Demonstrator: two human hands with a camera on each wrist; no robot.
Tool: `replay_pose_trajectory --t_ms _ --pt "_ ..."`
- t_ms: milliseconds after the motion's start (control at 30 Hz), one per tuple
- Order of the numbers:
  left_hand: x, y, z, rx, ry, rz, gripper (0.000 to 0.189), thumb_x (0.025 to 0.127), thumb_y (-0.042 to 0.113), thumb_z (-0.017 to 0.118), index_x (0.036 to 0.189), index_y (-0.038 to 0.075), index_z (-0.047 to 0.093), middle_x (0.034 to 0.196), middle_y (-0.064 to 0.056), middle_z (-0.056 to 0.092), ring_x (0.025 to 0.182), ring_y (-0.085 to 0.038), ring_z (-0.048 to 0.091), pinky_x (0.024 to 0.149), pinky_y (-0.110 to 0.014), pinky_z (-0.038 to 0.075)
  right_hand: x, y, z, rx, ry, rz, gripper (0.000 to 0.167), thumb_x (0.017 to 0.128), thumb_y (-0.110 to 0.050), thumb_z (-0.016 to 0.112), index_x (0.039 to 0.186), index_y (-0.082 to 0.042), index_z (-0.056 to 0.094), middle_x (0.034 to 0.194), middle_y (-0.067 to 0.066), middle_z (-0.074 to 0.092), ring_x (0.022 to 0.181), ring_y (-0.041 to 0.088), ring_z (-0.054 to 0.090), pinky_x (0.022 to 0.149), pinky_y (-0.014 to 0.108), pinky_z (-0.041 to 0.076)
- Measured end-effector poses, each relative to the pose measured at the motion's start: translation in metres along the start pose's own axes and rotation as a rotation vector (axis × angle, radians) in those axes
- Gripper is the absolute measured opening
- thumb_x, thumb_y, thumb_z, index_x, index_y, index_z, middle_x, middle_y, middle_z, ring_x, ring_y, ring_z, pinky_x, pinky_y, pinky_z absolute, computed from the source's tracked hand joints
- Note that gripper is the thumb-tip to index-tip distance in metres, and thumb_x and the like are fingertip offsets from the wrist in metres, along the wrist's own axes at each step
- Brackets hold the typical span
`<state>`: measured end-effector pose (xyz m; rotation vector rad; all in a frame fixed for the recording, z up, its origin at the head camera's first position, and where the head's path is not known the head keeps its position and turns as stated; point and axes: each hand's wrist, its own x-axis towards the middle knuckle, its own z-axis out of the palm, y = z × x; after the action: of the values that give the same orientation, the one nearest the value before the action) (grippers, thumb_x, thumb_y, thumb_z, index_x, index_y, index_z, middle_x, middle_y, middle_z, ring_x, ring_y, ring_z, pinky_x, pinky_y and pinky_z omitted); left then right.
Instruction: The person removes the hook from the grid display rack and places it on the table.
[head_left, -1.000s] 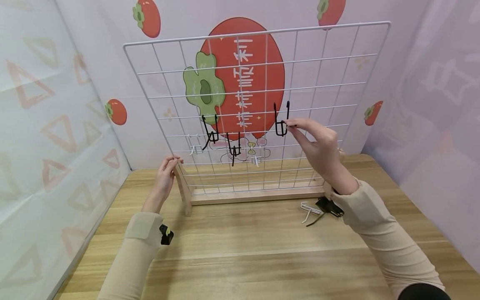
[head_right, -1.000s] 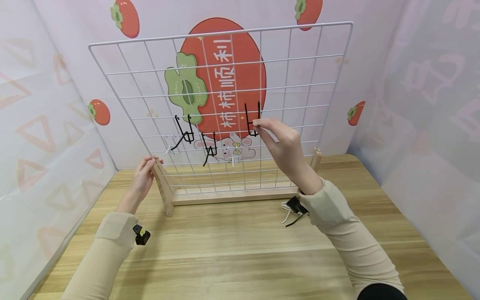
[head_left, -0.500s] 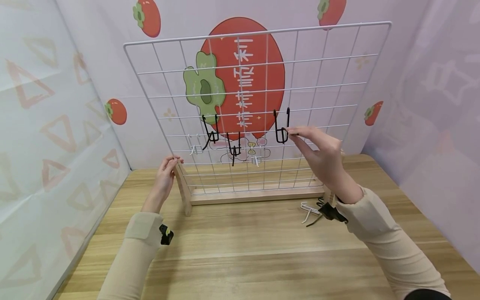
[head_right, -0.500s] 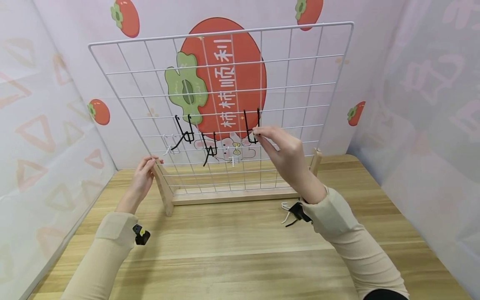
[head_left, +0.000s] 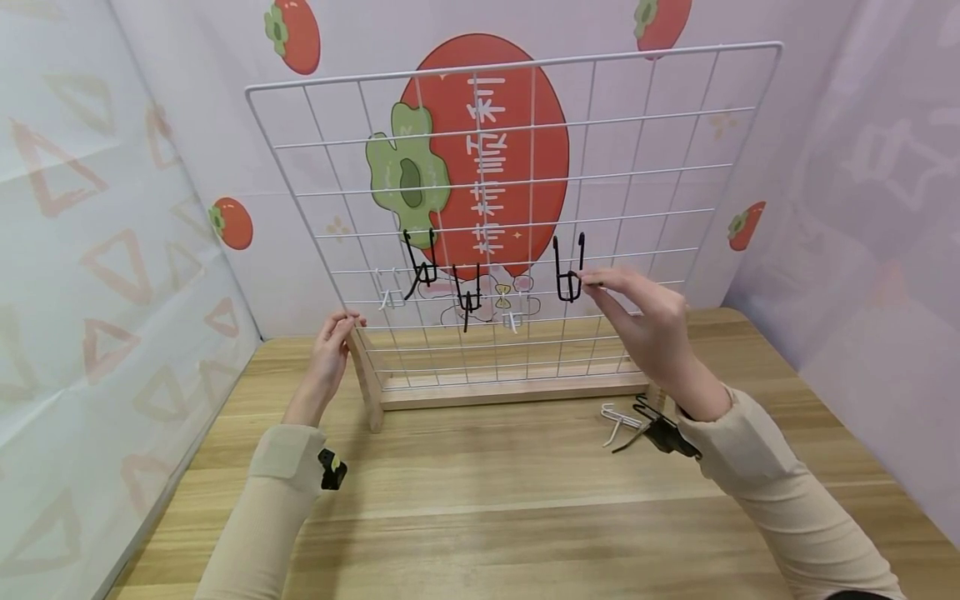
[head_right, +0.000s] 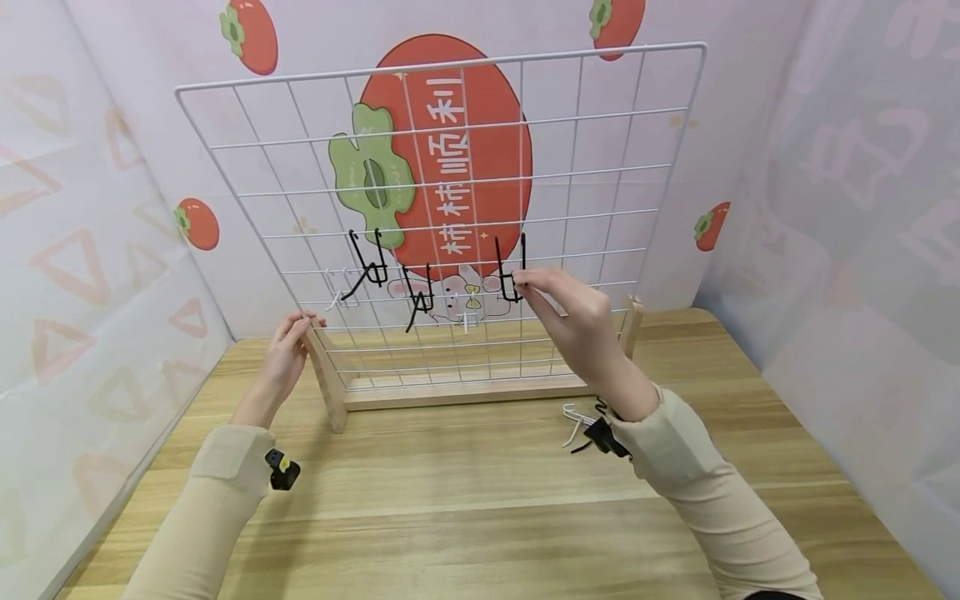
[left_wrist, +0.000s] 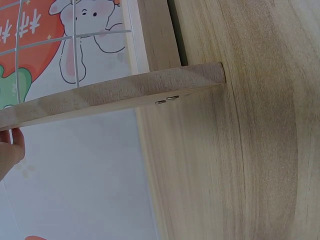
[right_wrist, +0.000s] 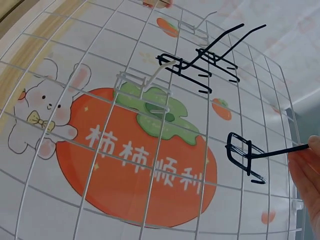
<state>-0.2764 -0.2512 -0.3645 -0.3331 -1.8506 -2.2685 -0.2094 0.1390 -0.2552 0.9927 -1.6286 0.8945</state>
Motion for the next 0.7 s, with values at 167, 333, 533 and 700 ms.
replay_pose_trajectory --t_ms 167,333,533,700 --pt "0.000 -0.001 0.000 -0.004 0.004 -0.001 0.011 0.095 0.015 0.040 0.094 0.020 0.050 0.092 0.005 0.056 0.099 -0.014 0.040 0.086 -0.025 0.027 -0.007 0.001 -0.001 0.035 -0.010 -0.002 0.011 0.078 0.000 0.063 0.088 0.006 0.065 0.085 0.014 0.066 0.083 0.009 0.062 0.077 0.016 0.044" --pt "0.000 -0.001 0.000 -0.005 0.009 0.000 0.011 0.095 0.015 0.039 0.095 0.019 0.049 0.092 0.004 0.056 0.099 -0.015 0.040 0.085 -0.025 0.028 -0.015 0.003 -0.001 0.052 -0.026 0.010 0.012 0.080 -0.002 0.062 0.088 0.007 0.064 0.084 0.017 0.065 0.085 0.010 0.062 0.079 0.017 0.044" --pt "0.000 0.000 0.000 -0.003 0.002 0.001 0.011 0.095 0.015 0.039 0.095 0.019 0.049 0.092 0.004 0.055 0.099 -0.014 0.040 0.085 -0.025 0.028 -0.026 0.005 0.000 0.091 -0.032 0.005 0.019 0.084 -0.010 0.059 0.088 0.008 0.064 0.084 0.018 0.065 0.087 0.011 0.061 0.079 0.018 0.044" --pt "0.001 0.000 0.000 -0.008 0.007 -0.004 0.011 0.095 0.015 0.039 0.095 0.019 0.050 0.092 0.005 0.056 0.099 -0.014 0.041 0.085 -0.024 0.028 -0.034 0.007 0.000 0.072 -0.058 -0.002 0.018 0.084 -0.010 0.059 0.088 0.007 0.064 0.084 0.016 0.066 0.084 0.011 0.062 0.078 0.017 0.044"
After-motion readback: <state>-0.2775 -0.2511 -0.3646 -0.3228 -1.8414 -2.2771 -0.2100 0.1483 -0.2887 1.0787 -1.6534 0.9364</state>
